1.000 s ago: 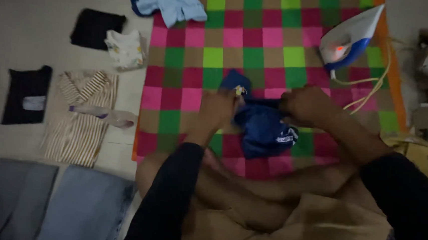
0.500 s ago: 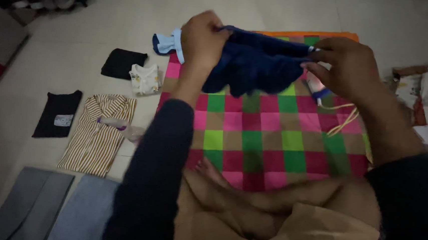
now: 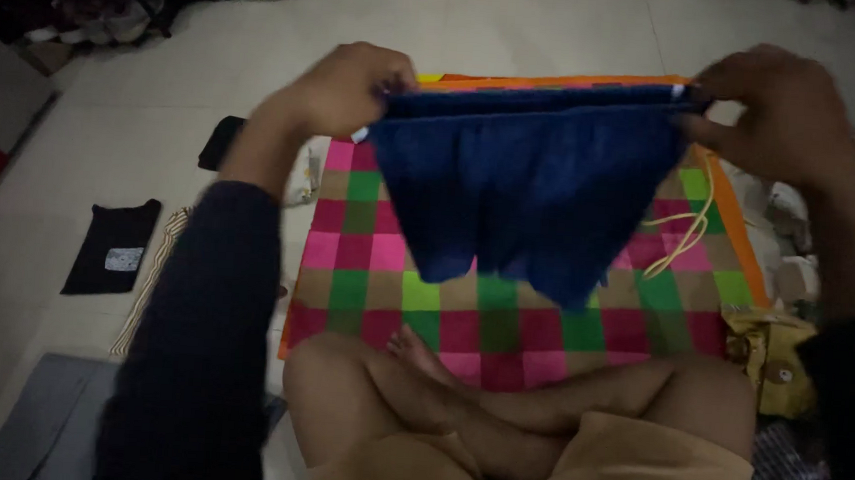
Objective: Folding and ironing various pieces of clothing while sitting on a floor mat
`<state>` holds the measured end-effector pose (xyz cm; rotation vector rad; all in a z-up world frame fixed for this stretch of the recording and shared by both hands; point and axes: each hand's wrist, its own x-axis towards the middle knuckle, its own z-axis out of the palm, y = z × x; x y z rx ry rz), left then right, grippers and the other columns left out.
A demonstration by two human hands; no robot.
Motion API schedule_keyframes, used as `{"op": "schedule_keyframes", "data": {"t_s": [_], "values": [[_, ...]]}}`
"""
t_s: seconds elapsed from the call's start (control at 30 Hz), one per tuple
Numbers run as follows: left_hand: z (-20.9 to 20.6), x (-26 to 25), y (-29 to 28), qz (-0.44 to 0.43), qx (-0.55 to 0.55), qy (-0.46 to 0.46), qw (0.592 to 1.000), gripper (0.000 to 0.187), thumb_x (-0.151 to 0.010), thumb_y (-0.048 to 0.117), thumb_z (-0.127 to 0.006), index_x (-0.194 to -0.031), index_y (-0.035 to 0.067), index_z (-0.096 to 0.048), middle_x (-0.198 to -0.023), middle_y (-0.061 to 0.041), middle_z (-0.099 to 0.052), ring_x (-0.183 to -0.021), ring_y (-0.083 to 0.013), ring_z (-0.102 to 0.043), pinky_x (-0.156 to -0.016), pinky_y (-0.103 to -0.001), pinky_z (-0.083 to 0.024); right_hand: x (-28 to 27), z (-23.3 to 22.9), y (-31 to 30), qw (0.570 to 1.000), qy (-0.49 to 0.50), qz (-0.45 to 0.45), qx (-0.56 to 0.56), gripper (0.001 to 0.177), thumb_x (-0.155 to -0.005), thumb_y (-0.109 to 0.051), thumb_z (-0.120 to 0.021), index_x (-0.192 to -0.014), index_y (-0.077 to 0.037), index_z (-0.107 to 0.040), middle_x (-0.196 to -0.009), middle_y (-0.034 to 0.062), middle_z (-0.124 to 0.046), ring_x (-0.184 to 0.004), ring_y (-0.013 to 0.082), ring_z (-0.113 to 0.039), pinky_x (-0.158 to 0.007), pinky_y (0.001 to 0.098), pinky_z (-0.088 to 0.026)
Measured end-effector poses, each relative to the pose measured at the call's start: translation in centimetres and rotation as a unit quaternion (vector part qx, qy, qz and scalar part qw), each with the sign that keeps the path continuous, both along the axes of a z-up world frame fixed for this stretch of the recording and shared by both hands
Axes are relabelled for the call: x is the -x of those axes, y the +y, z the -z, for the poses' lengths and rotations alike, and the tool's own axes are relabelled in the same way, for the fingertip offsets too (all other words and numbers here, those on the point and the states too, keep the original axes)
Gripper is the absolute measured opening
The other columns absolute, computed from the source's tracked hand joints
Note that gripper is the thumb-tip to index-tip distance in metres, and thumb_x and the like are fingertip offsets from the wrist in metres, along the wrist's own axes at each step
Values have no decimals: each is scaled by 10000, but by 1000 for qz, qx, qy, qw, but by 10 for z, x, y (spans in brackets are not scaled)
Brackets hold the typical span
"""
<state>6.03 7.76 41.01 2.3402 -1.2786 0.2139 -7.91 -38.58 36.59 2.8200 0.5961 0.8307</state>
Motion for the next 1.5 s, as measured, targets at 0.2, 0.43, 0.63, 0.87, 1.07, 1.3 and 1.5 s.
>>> {"op": "schedule_keyframes", "data": {"t_s": [0.2,0.43,0.63,0.87,1.07,1.3,1.5], "values": [[-15,38,-15,0,43,272,961,229,-903,-25,-650,-1116,54,-617,-954,-45,-697,-901,-187,-670,-763,-380,-544,14,-15,39,976,84,-101,-174,336,-871,-284,-856,-1082,-43,-755,-1056,123,-730,-915,213,-721,-881,389,-592],[7,53,-53,102,161,204,960,298,-842,-103,-509,-1065,36,-648,-992,-49,-679,-930,-199,-643,-861,-346,-523,36,-46,115,943,160,-186,-225,205,-823,-254,-843,-926,-92,-770,-869,48,-749,-749,151,-723,-622,321,-560],[32,33,-53,-183,52,-21,982,161,-885,129,-660,-1013,33,-678,-963,-190,-720,-928,-377,-680,-803,-468,-522,43,-50,131,971,160,-119,-129,312,-783,-378,-865,-837,-85,-772,-754,57,-716,-670,205,-688,-589,359,-538],[117,-23,-75,-188,349,426,813,239,-895,156,-604,-1129,126,-637,-916,-59,-721,-769,-196,-697,-611,-344,-586,42,-36,139,958,256,-118,-50,367,-738,-263,-810,-1087,-149,-802,-1003,62,-788,-785,253,-744,-651,428,-575],[128,-24,-67,99,253,289,918,431,-750,58,-784,-1141,12,-609,-1032,-52,-658,-943,-158,-626,-763,-308,-538,22,6,101,938,320,16,-132,363,-794,-392,-876,-1072,-183,-776,-940,52,-797,-756,230,-771,-705,399,-605],[135,-59,-62,-25,-177,161,971,225,-819,133,-705,-1034,119,-771,-990,-136,-745,-920,-329,-692,-759,-449,-533,4,61,63,912,335,142,-192,366,-838,-223,-835,-1135,-75,-682,-864,97,-699,-759,238,-700,-681,391,-598],[188,-128,-128,-116,-189,-24,975,549,-582,323,-919,-1024,60,-727,-1088,-202,-711,-998,-399,-674,-890,-457,-537,-29,101,28,980,148,65,-116,361,-800,-183,-834,-1122,-43,-750,-926,146,-715,-805,319,-692,-729,449,-561]]}}
